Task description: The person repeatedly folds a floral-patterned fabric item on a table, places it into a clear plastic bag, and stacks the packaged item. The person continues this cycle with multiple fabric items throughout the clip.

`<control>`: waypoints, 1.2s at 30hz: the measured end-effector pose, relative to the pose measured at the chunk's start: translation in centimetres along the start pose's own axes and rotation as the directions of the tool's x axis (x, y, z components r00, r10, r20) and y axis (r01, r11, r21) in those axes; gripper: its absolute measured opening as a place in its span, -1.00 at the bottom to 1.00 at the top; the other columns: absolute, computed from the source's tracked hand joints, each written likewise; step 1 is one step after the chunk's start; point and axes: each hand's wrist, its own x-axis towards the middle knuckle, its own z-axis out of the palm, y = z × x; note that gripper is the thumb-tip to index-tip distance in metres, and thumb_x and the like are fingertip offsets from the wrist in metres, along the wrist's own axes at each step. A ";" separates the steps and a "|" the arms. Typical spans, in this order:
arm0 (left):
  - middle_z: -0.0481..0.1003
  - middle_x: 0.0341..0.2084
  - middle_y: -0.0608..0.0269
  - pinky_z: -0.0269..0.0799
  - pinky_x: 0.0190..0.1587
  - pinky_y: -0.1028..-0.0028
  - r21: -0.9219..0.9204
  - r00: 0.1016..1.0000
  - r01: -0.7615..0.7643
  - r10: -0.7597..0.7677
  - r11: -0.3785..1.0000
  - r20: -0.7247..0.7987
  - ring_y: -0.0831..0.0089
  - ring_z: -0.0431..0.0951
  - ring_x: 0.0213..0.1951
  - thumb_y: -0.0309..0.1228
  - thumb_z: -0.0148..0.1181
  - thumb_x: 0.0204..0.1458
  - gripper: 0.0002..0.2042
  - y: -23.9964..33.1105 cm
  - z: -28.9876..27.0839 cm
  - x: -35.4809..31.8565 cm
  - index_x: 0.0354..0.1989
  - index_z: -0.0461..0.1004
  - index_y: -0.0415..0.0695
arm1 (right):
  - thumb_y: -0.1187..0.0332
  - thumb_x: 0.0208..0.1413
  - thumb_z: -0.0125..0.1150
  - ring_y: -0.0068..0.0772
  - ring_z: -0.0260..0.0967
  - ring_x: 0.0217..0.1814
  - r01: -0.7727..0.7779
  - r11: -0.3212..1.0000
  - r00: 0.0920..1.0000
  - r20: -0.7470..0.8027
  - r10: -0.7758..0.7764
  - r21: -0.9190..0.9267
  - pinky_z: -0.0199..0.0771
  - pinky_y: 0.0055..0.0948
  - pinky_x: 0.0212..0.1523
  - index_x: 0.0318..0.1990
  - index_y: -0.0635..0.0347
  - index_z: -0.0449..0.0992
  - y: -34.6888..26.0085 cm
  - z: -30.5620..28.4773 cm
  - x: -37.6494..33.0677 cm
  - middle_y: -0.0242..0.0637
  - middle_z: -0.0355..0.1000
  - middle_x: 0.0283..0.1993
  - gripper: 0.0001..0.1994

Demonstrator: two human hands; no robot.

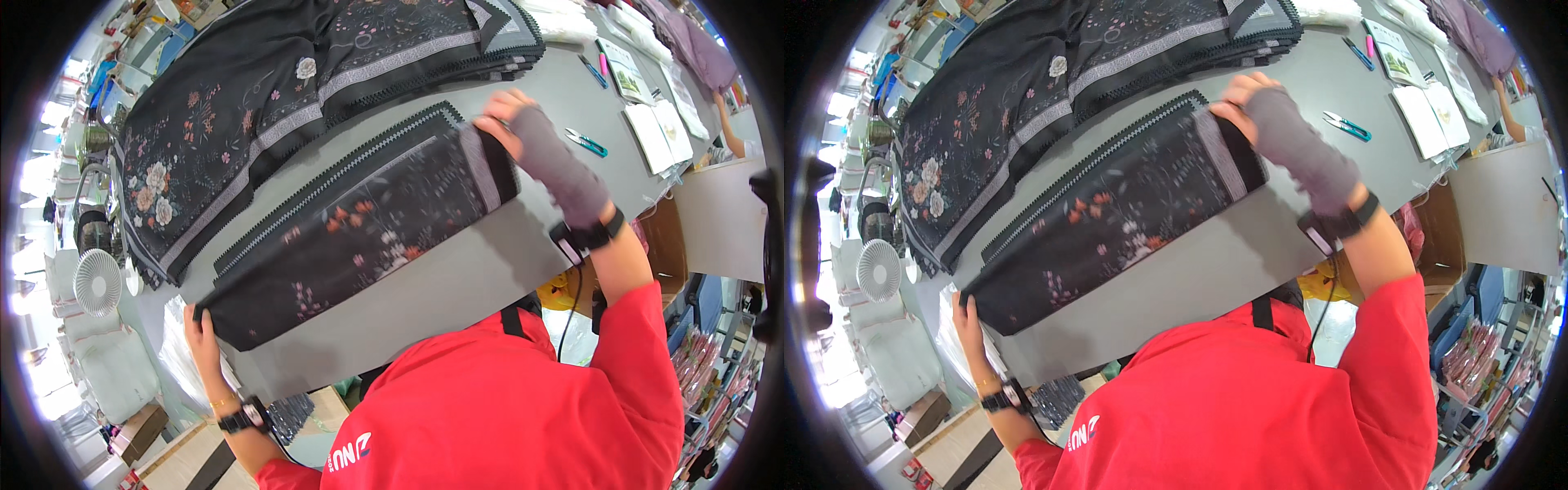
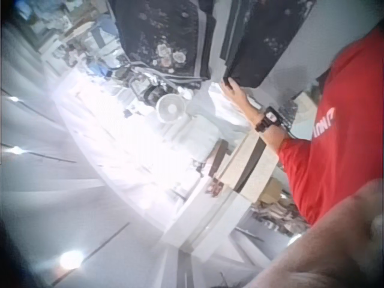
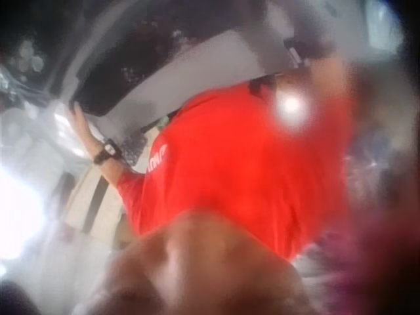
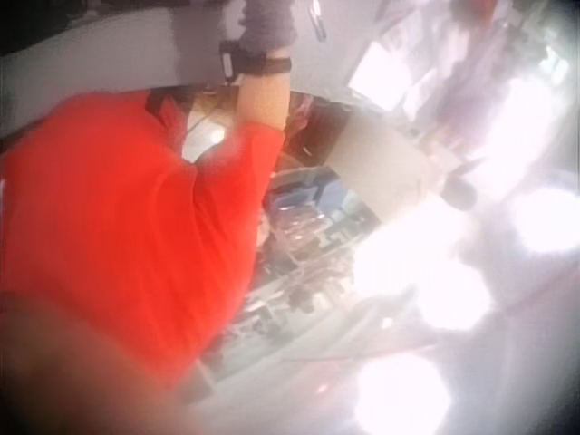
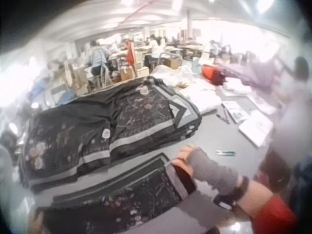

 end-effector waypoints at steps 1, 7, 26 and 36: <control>0.38 -0.29 0.24 0.37 -0.01 0.48 -0.068 0.998 -0.016 0.020 0.998 0.062 0.47 0.40 -0.17 -0.46 0.13 0.36 -0.88 -0.6 0.4 2.2 -0.08 0.45 -0.28 | 0.30 0.29 0.26 -0.01 0.41 -0.03 0.037 0.999 0.999 -0.021 -0.036 0.003 0.44 -0.14 -0.01 -0.24 0.21 0.63 1.3 2.0 1.5 -0.21 0.52 -0.20 -0.83; 0.44 0.14 -0.10 0.40 0.27 0.18 0.498 0.984 -0.089 0.155 0.863 -0.092 0.01 0.49 0.16 -0.42 0.25 0.28 -0.61 4.6 5.8 5.8 0.24 0.44 -0.27 | 0.23 0.17 0.40 0.01 0.46 0.05 -0.085 0.947 0.995 -0.080 0.063 -0.310 0.47 -0.11 0.09 -0.10 0.18 0.60 -0.5 8.7 4.3 -0.12 0.54 -0.04 -0.73; 0.50 -0.21 0.08 0.47 -0.05 0.21 0.049 0.910 -0.245 0.247 0.968 -0.333 0.13 0.52 -0.18 -0.50 0.41 0.08 -0.73 14.6 14.4 -2.7 -0.12 0.46 -0.24 | 0.06 0.36 0.32 -0.27 0.67 -0.11 -0.701 0.225 0.713 0.664 0.224 0.677 0.64 -0.36 -0.08 -0.01 0.31 0.63 -11.7 7.4 -0.4 -0.11 0.68 -0.16 -0.59; 0.43 0.19 -0.09 0.27 0.36 0.05 0.424 0.815 -0.578 0.512 0.697 0.271 -0.03 0.40 0.30 -0.51 0.11 0.13 -0.56 23.0 17.8 -2.7 0.23 0.41 -0.21 | 0.29 0.37 0.28 -0.44 0.50 -0.44 -0.658 0.419 0.753 0.567 0.335 0.626 0.58 -0.34 -0.41 -0.05 0.39 0.53 -12.5 12.8 -0.3 -0.28 0.53 -0.40 -0.73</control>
